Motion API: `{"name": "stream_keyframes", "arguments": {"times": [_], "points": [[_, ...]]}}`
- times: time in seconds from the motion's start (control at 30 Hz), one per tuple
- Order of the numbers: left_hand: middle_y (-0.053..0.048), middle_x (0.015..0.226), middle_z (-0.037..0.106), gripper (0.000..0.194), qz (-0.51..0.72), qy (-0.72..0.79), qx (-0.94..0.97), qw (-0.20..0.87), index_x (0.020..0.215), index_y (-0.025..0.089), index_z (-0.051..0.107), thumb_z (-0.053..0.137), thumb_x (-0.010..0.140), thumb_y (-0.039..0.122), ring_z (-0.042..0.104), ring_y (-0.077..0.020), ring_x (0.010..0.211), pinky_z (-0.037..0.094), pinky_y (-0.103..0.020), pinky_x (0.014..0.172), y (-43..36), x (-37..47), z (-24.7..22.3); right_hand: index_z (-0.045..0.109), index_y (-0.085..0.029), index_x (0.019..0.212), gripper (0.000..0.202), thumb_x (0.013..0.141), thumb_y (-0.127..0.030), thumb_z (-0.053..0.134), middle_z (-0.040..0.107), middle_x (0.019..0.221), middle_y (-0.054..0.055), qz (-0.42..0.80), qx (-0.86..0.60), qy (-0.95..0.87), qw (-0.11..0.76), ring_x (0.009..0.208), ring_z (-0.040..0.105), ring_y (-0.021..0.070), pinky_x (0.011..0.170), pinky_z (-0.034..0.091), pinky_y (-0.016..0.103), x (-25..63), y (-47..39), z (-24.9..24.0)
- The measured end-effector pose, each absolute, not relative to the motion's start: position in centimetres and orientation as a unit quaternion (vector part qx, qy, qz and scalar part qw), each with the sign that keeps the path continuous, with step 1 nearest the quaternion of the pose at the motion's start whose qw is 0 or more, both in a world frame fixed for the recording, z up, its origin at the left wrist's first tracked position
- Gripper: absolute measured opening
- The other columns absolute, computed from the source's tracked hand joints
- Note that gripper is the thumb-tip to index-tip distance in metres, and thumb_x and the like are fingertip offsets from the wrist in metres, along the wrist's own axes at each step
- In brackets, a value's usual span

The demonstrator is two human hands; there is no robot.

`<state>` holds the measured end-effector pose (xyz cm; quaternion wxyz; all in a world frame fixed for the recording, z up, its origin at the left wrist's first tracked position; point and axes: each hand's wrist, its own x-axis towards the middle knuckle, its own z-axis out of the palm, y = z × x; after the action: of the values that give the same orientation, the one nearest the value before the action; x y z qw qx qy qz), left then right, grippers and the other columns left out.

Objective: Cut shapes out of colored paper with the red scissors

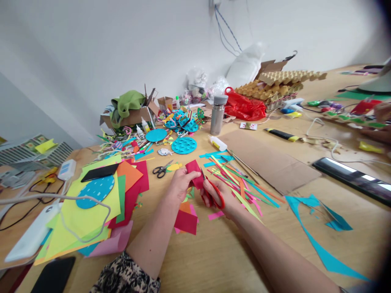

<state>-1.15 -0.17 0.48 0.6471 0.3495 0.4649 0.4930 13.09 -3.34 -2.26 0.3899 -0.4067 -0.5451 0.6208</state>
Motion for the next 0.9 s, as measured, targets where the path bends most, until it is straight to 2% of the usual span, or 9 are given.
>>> {"name": "stream_keyframes", "arguments": {"times": [0.63, 0.9], "points": [[-0.006, 0.067, 0.070, 0.021, 0.489, 0.471, 0.355, 0.643, 0.070, 0.011, 0.070, 0.081, 0.055, 0.021, 0.063, -0.0150, 0.061, 0.049, -0.026, 0.063, -0.12, -1.21, 0.34, 0.056, -0.018, 0.062, 0.060, 0.080, -0.076, 0.052, 0.051, 0.040, -0.002, 0.599, -0.424, -0.552, 0.396, 0.036, 0.041, 0.0095, 0.040, 0.030, 0.022, 12.92, -3.15, -2.51], [-0.004, 0.063, 0.069, 0.017, 0.496, 0.468, 0.350, 0.642, 0.066, 0.011, 0.070, 0.079, 0.053, 0.018, 0.061, -0.0134, 0.058, 0.048, -0.025, 0.060, -0.12, -1.16, 0.30, 0.057, -0.018, 0.065, 0.062, 0.077, -0.078, 0.053, 0.053, 0.046, -0.001, 0.611, -0.428, -0.544, 0.384, 0.039, 0.045, 0.0101, 0.040, 0.030, 0.023, 12.88, -3.39, -1.82]]}}
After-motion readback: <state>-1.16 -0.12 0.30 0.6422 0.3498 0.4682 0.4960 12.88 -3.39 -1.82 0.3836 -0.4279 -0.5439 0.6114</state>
